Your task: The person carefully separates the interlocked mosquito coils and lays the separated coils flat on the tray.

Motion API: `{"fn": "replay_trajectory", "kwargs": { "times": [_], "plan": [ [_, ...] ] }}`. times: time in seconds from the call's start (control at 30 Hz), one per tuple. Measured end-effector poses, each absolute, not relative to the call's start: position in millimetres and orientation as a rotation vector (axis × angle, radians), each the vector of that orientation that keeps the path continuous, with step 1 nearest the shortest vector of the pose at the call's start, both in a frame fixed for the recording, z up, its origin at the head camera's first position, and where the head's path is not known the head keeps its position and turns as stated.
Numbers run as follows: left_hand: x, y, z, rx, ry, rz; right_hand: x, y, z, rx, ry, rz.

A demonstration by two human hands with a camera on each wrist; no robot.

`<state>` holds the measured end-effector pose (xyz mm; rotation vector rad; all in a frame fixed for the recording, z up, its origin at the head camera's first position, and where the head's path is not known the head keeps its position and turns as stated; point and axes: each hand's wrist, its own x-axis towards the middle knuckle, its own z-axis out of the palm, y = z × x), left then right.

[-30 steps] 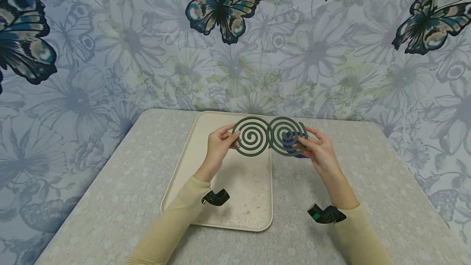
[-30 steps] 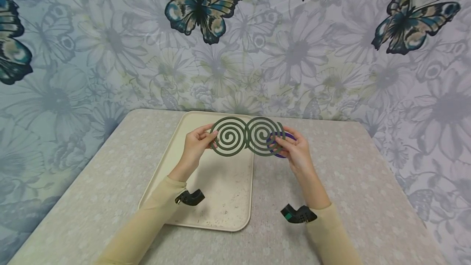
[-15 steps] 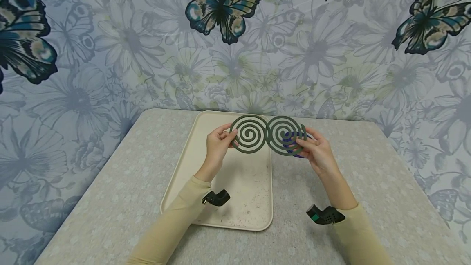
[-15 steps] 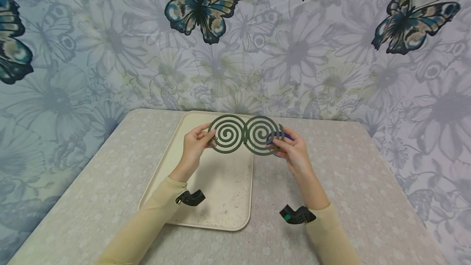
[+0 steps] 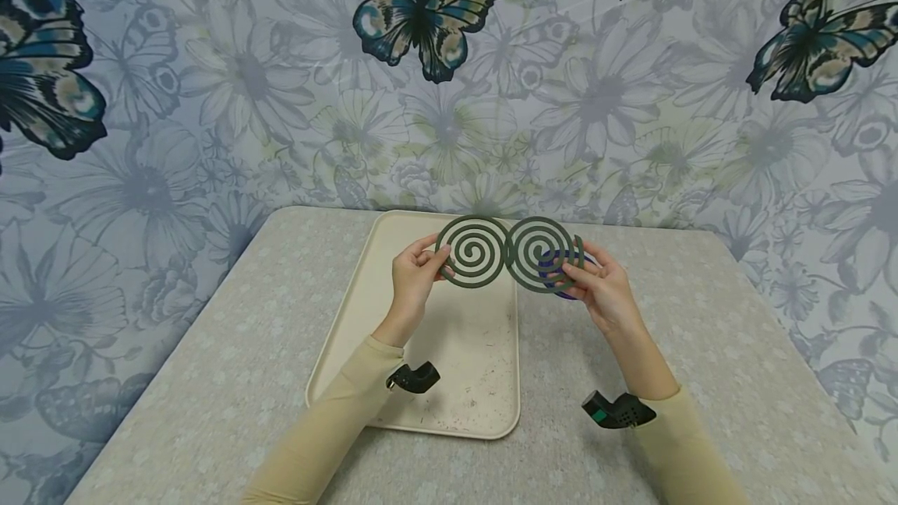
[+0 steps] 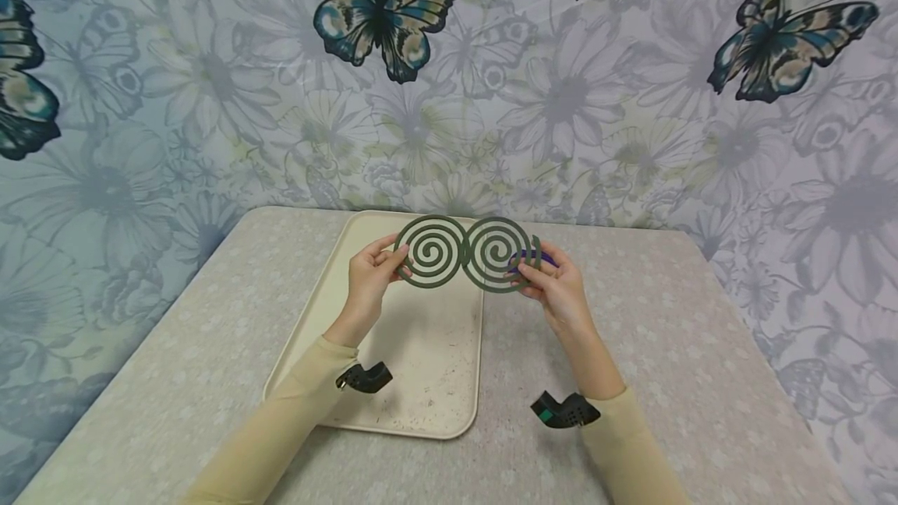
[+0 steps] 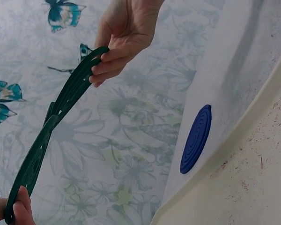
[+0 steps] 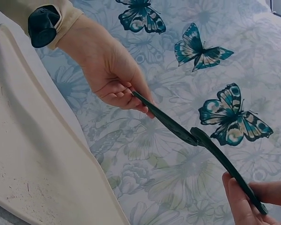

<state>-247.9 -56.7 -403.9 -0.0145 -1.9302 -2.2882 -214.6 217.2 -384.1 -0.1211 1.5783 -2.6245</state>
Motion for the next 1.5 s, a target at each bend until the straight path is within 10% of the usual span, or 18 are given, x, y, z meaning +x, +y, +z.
{"fn": "replay_trajectory", "kwargs": {
  "times": [1.5],
  "plan": [
    [-255.3,-65.6,-406.1,0.095,-1.806,-2.275,-214.0,211.2,-388.7,-0.111,1.601,-2.672]
  ]
}}
